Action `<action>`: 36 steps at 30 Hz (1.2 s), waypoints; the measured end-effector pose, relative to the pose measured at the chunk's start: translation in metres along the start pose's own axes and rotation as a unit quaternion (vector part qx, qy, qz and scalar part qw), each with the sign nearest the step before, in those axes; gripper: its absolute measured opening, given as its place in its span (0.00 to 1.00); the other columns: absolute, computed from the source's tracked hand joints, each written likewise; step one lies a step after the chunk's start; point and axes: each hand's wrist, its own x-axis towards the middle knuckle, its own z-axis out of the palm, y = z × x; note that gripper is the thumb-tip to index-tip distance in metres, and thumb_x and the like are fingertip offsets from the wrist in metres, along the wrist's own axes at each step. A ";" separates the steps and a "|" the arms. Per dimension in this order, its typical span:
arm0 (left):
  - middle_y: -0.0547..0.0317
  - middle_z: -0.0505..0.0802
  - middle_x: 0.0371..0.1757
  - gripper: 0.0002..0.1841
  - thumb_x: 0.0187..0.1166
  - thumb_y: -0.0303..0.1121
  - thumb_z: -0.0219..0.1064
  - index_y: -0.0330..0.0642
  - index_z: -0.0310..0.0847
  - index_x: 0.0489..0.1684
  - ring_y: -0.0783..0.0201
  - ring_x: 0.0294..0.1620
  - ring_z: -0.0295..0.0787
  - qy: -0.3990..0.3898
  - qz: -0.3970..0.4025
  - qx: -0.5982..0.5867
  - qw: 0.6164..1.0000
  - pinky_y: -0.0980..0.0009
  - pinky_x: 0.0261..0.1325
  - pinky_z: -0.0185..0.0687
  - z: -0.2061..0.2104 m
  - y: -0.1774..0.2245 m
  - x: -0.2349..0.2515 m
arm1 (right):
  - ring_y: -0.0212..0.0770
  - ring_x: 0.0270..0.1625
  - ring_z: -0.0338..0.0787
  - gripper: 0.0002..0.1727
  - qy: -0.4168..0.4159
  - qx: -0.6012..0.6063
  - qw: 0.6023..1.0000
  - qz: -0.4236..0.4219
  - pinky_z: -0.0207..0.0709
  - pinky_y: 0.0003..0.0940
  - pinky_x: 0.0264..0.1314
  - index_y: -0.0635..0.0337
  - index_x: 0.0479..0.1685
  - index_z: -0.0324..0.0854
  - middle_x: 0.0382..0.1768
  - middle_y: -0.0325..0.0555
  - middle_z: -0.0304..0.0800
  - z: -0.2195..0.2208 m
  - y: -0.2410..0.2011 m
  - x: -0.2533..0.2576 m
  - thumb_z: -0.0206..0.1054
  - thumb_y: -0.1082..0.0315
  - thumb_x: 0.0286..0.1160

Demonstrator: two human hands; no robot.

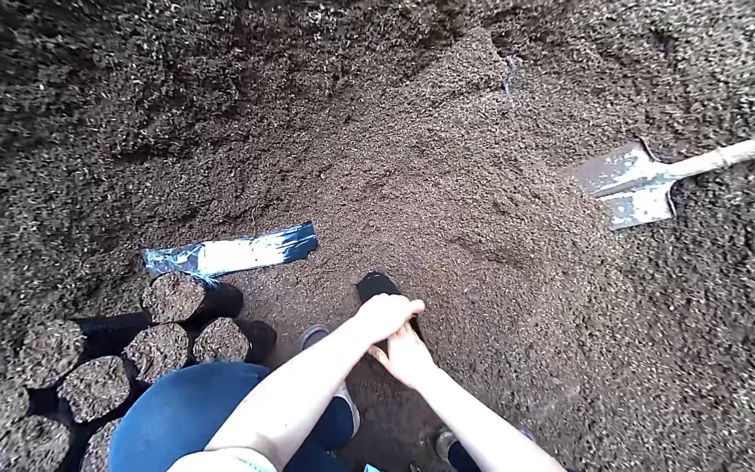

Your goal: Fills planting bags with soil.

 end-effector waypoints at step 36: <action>0.59 0.64 0.94 0.39 0.74 0.22 0.64 0.45 0.61 0.92 0.62 0.91 0.65 0.042 -0.240 -0.120 0.962 0.57 0.91 0.60 -0.065 0.003 0.049 | 0.52 0.77 0.77 0.53 0.288 0.945 0.099 0.117 0.74 0.69 0.67 0.37 0.85 0.60 0.76 0.47 0.77 -0.007 0.125 0.150 0.25 0.14 0.69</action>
